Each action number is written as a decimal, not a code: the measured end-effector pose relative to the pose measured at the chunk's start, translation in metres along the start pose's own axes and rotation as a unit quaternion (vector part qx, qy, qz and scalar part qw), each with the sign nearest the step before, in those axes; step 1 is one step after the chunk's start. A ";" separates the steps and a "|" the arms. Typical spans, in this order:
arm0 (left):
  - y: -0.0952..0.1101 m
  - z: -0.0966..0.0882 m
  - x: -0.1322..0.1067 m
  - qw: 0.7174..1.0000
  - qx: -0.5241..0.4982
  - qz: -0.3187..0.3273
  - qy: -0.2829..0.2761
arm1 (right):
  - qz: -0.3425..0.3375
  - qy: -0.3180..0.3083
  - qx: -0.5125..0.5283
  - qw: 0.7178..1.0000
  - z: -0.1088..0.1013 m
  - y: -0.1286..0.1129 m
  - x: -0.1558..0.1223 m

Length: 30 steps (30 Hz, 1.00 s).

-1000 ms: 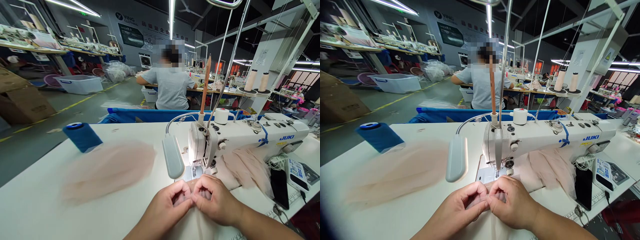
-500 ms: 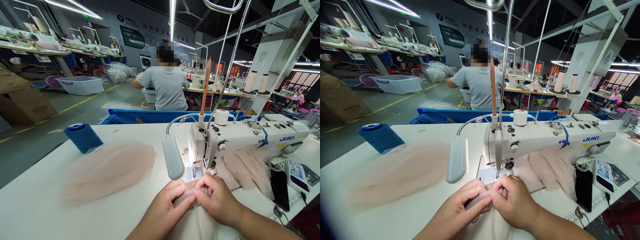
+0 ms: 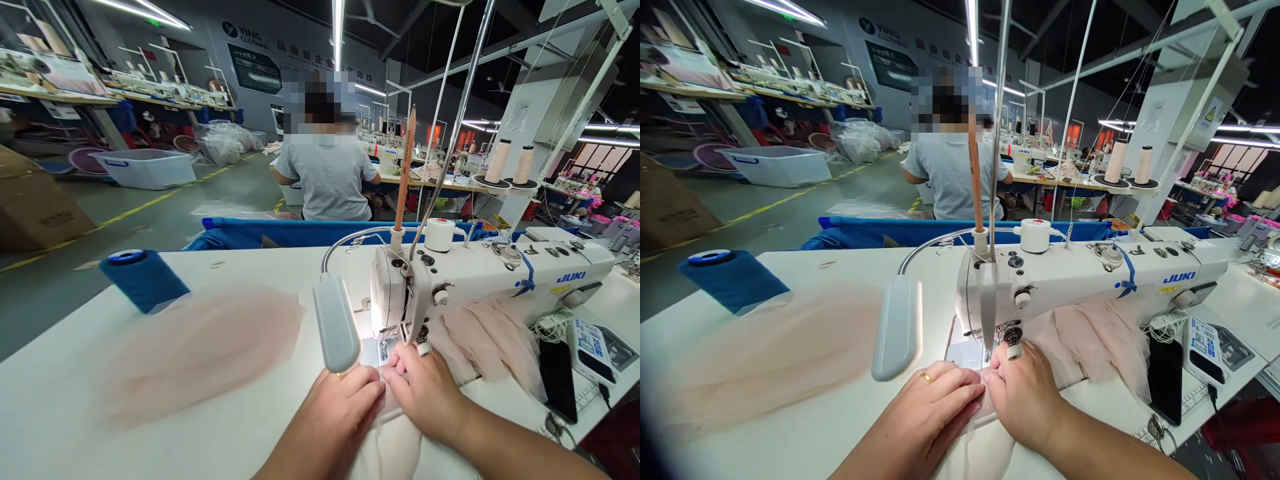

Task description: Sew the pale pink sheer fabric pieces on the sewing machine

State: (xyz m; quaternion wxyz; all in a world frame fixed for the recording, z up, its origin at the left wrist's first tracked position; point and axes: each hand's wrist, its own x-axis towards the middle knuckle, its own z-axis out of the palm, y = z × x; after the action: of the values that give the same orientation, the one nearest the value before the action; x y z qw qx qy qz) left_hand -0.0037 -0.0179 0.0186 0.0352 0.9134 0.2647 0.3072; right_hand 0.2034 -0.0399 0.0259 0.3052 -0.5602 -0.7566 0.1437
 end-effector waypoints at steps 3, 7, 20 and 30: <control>-0.003 0.000 -0.002 1.000 -0.004 0.000 0.002 | -0.043 -0.010 0.003 0.999 -0.005 0.007 -0.003; -0.005 0.001 -0.004 1.000 -0.012 0.008 0.010 | -0.121 -0.020 -0.023 0.992 -0.007 0.013 -0.007; -0.014 0.026 -0.012 0.998 0.039 -0.013 0.046 | -0.111 0.022 -0.142 0.983 -0.002 0.020 -0.006; -0.007 0.005 0.001 0.993 0.107 0.030 0.041 | -0.119 0.056 -0.185 0.974 -0.005 0.019 -0.001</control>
State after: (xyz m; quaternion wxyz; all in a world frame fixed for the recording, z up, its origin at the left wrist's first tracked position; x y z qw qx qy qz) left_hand -0.0028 -0.0108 0.0134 -0.0825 0.9059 0.2701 0.3157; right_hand 0.2210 -0.0353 0.0186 0.2528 -0.5202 -0.8130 -0.0672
